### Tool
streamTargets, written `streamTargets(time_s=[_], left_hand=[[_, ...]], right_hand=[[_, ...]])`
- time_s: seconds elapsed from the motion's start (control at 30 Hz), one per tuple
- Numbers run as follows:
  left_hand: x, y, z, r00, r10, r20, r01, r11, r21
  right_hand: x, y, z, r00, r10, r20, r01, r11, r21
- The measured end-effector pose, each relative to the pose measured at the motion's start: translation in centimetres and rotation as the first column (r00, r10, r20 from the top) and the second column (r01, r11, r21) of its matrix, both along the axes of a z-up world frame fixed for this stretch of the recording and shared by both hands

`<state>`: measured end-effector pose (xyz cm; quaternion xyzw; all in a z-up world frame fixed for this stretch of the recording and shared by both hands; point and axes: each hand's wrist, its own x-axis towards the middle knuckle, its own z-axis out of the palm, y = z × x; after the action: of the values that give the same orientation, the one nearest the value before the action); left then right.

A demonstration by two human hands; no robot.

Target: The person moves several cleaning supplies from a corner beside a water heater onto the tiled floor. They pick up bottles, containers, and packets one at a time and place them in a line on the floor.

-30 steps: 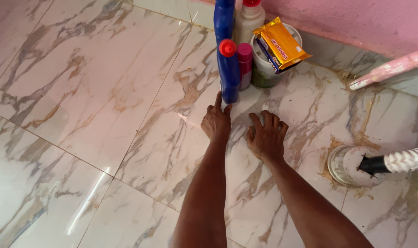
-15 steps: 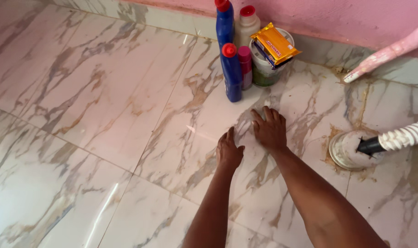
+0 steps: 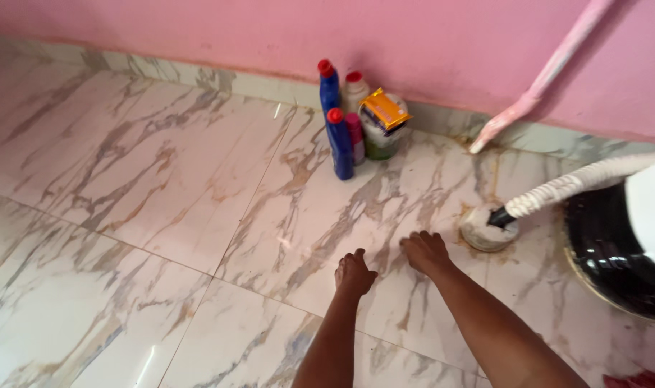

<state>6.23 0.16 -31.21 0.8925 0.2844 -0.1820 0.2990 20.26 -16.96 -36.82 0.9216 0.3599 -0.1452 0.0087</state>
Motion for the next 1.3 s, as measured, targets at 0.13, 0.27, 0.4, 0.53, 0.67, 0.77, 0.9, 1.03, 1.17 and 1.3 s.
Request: streamTargets(time_s=[0.13, 0.27, 0.4, 0.53, 0.67, 0.77, 0.9, 1.03, 1.17, 1.3], left_hand=[[-0.4, -2.9, 3.7, 0.989, -0.074, 0.129, 0.067, 0.996, 0.060], [0.3, -5.6, 8.3, 0.968, -0.106, 0.228, 0.082, 0.990, 0.114], [1.6, -9.4, 14.1, 0.948, -0.122, 0.293, 0.084, 0.987, 0.139], [2.7, -14.5, 21.0, 0.915, -0.171, 0.365, 0.101, 0.974, 0.204], [3.0, -20.9, 27.0, 0.892, -0.228, 0.391, 0.140, 0.961, 0.240], [3.3, -25.1, 30.0, 0.866, -0.262, 0.426, 0.165, 0.953, 0.253], [4.2, -29.9, 32.6, 0.826, -0.339, 0.451, 0.234, 0.933, 0.272], [5.2, -32.2, 33.2, 0.798, -0.401, 0.450, 0.321, 0.915, 0.246], [5.4, -33.6, 32.3, 0.780, -0.407, 0.475, 0.350, 0.913, 0.209], [7.4, -34.7, 31.4, 0.774, -0.422, 0.472, 0.377, 0.906, 0.193]], right_hand=[[-2.1, -5.7, 7.3, 0.976, 0.032, 0.213, -0.038, 0.999, 0.024], [-2.1, -11.5, 14.5, 0.934, 0.014, 0.356, 0.006, 0.998, -0.055], [-1.3, -17.5, 21.3, 0.884, -0.014, 0.467, 0.054, 0.996, -0.073], [-0.5, -22.5, 28.6, 0.813, -0.044, 0.580, 0.058, 0.998, -0.005], [-0.9, -28.1, 35.7, 0.817, -0.138, 0.559, 0.172, 0.985, -0.008], [-2.5, -32.9, 39.1, 0.811, -0.201, 0.550, 0.260, 0.965, -0.031], [-4.1, -37.8, 41.8, 0.745, -0.327, 0.582, 0.374, 0.926, 0.042], [-5.3, -41.2, 41.5, 0.746, -0.423, 0.515, 0.436, 0.894, 0.103], [-5.7, -43.6, 41.2, 0.740, -0.419, 0.526, 0.436, 0.894, 0.097], [-4.7, -45.8, 41.2, 0.699, -0.377, 0.608, 0.378, 0.916, 0.134]])
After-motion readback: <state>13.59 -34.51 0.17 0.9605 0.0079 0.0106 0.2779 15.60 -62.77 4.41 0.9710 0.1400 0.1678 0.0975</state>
